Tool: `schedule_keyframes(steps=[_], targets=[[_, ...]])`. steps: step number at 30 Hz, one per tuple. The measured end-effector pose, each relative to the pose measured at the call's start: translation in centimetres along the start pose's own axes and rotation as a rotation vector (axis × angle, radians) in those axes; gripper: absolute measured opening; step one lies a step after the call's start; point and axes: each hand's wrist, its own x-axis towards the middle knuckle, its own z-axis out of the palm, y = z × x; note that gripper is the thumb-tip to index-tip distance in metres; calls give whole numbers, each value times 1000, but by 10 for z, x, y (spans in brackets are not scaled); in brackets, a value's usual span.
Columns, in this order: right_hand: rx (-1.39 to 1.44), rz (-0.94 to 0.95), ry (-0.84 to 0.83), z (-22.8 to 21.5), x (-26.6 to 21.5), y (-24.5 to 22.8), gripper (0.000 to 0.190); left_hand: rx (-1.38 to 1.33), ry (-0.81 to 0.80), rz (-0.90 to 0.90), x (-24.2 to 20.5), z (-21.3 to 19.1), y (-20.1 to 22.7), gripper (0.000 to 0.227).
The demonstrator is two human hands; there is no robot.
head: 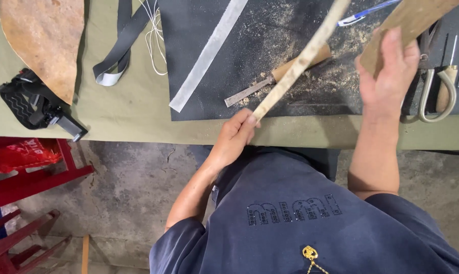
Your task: Sanding the edges of a thin strip of material with sandpaper on a workshop table to smooth the surface.
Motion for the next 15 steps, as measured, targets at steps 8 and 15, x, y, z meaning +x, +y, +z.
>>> schedule_keyframes(steps=[8,15], targets=[[430,501,-213,100,-73,-21,24,28,11,105,27,26,-4,27],[407,300,3,69,-32,21,16,7,-72,51,1,10,-13,27]])
